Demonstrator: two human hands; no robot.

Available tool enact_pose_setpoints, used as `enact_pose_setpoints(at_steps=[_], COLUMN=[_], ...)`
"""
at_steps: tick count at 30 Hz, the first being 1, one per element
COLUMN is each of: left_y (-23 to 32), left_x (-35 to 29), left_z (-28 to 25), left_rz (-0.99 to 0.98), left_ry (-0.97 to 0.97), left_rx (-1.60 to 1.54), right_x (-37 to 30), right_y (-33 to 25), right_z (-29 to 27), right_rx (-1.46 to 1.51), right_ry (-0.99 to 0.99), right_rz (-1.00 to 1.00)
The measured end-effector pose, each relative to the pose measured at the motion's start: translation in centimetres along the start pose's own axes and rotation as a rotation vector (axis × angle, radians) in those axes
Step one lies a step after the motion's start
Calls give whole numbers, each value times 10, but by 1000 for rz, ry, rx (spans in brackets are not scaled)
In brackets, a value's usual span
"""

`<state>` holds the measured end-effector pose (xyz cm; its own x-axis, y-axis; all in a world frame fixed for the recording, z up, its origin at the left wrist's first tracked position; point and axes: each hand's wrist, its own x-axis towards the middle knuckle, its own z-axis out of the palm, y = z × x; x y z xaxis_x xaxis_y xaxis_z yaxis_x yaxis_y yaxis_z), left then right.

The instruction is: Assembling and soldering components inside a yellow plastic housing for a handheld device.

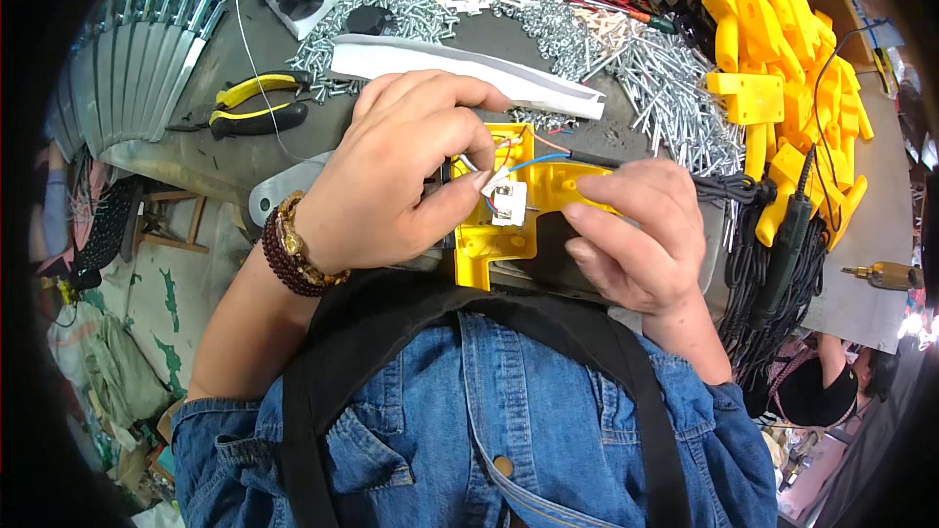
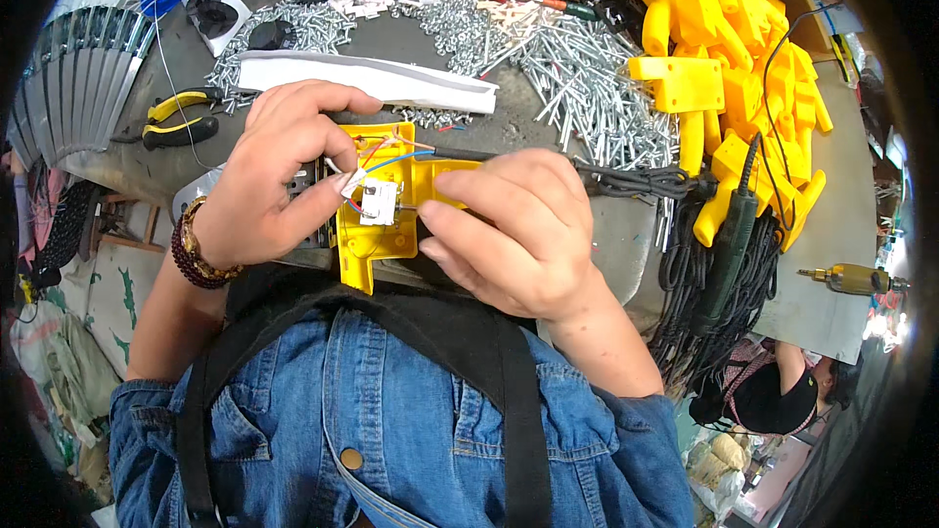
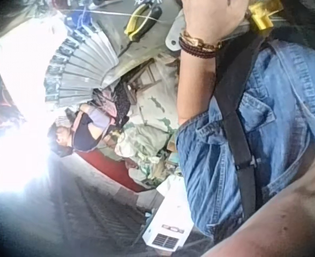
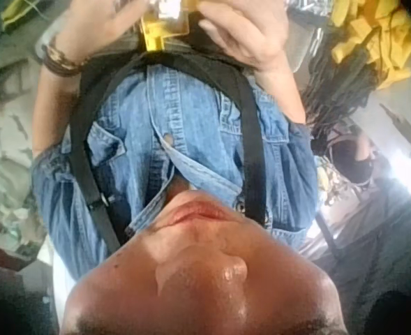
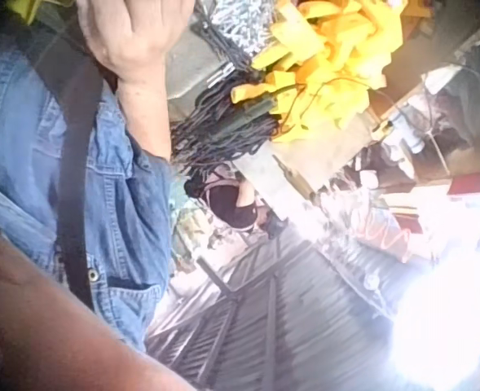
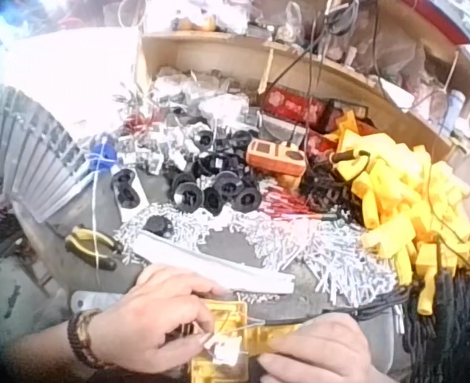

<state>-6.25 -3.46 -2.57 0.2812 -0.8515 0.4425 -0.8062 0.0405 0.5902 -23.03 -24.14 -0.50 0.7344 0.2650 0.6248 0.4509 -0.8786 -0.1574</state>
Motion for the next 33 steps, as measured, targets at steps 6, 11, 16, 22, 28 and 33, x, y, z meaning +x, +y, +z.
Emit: enact_pose_setpoints(at_steps=[6,11,16,22,28,33], left_y=[1,-1,-2,-2,-3,-4], left_x=[-2,-3,-3,-3,-3,-4], left_z=[-2,-2,-1,-1,0,-1], left_rz=[-19,-3,0,2,4,7], left_ry=[8,7,8,13,15,8], left_rx=[-1,5,8,12,11,17], right_x=[4,1,1,2,3,4], right_y=[-7,-9,-11,-10,-9,-11], right_z=[12,17,17,17,19,19], right_rx=[-117,-135,-127,-106,-99,-99], right_ry=[-92,-100,-101,-111,-121,-135], right_rz=[92,101,101,92,90,100])
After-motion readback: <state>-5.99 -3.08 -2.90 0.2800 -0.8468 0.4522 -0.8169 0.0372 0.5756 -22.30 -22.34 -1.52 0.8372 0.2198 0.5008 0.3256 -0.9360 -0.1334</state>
